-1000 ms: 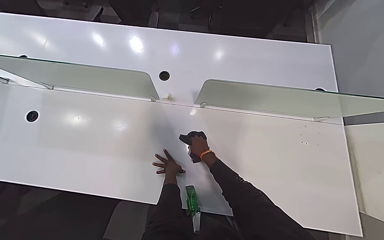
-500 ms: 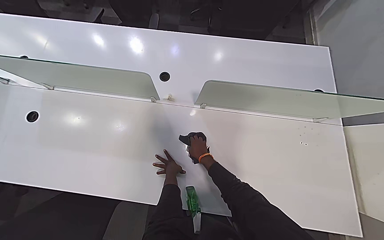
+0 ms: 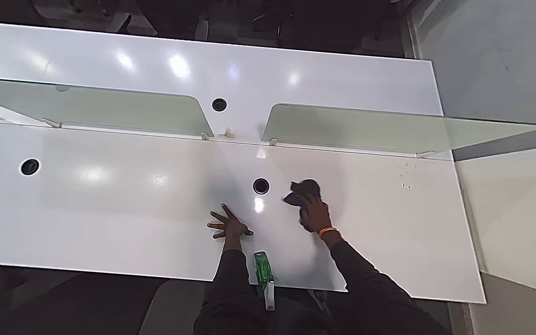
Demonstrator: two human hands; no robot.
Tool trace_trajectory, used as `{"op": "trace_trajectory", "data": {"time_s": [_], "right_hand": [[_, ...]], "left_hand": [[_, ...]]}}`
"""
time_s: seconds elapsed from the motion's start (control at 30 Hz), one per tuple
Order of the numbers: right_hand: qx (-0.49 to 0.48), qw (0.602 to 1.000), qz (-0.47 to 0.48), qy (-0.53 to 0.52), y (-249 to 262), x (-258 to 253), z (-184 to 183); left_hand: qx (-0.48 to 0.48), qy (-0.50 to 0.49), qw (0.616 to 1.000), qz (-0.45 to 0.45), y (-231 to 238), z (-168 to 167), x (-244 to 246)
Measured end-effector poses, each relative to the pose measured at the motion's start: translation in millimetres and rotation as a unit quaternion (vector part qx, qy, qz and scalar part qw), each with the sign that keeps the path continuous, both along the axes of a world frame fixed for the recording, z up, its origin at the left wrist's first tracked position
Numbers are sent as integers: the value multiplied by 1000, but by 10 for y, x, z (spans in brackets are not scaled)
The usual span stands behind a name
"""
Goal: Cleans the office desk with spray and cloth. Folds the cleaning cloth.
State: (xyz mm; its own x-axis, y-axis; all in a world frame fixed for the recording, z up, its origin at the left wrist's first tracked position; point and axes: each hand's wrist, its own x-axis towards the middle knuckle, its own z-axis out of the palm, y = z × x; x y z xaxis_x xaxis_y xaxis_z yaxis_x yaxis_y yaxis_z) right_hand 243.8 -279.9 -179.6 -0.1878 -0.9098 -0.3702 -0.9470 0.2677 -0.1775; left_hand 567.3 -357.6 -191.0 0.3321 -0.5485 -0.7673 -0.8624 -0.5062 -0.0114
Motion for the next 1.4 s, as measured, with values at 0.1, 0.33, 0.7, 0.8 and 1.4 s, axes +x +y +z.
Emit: {"op": "trace_trajectory", "data": {"time_s": [0.1, 0.33, 0.7, 0.8, 1.4], "right_hand": [[10, 994, -107, 31, 458, -380, 26], [37, 982, -185, -13, 1506, 90, 116], [210, 976, -22, -52, 2080, 457, 477], [198, 979, -22, -47, 1996, 395, 393], [102, 986, -87, -102, 594, 1781, 441]], "left_hand": [[-10, 1, 1000, -4, 19, 14, 17], [-80, 51, 995, -31, 223, 12, 190], [-84, 294, 911, -278, 1508, 728, 1087], [-152, 406, 874, -218, 1872, 797, 804], [-298, 359, 879, -98, 1063, 830, 1824]]}}
